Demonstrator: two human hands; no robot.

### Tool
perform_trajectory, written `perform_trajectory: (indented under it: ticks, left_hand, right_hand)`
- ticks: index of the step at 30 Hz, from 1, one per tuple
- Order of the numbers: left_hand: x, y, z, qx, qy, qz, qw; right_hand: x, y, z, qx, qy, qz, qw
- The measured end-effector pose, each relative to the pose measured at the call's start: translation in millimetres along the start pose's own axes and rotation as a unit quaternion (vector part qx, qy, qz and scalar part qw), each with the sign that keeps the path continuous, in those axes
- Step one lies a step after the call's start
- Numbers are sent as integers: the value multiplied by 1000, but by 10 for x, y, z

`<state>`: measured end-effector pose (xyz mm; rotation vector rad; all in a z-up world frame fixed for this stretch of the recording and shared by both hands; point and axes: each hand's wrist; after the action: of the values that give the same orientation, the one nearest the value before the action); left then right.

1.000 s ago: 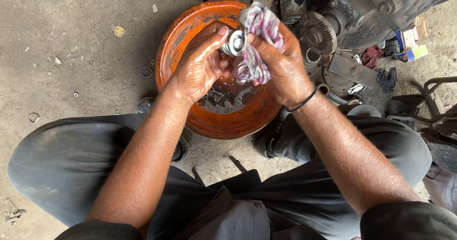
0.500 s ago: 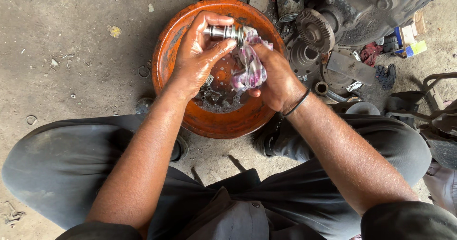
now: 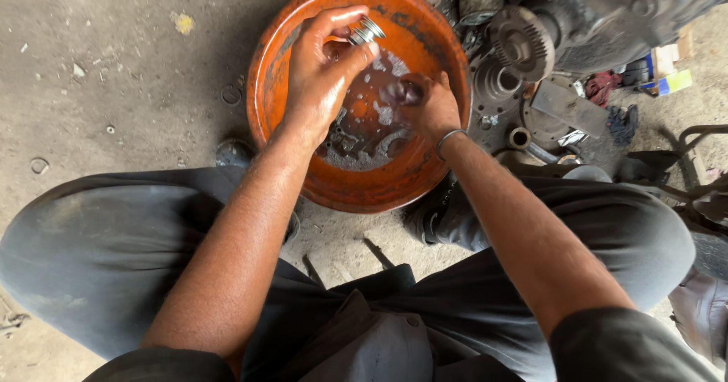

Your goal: The person cleans metal engine components with a cloth inside a basin of fluid, scrubbing and wiping the surfaces of various parts.

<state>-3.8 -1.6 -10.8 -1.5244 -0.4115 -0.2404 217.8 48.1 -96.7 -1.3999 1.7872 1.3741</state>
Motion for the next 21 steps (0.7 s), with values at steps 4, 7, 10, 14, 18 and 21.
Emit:
perform_trajectory:
  ticks: [4,7,10,14,18,21]
  left_hand:
    - [-38,44,53,-69,-92,-34,993]
    - [-26,57,49,-121,-131,-73,981]
    - [-22,29,65,-127,-115,-88,981]
    - [3,26,16,-141,-116,-80,980]
    - [-77,182,-35,-140,-169,-2,976]
    - [-209,308,-64,-117,-227,-2,967]
  right_hand:
    - [398,-370,304,-22,-50,-25,998]
    - [657,-432,608,2,-56,-26,998]
    - [835,-309,804,41,-73,-61,995]
    - [1142,-122,854,-13,-151,-157,976]
    - [1378,-201,889,-96,32,-248,963]
    - [1366,-396,1026,-87,3,-211,974]
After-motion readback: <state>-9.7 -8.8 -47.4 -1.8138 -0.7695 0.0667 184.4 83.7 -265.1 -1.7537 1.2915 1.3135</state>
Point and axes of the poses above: each hand's wrist, its own z-axis towards the middle knuckle, its own x-axis out of the palm, y = z × x, and after that the axes turned 5 degrees about -z, right-handed
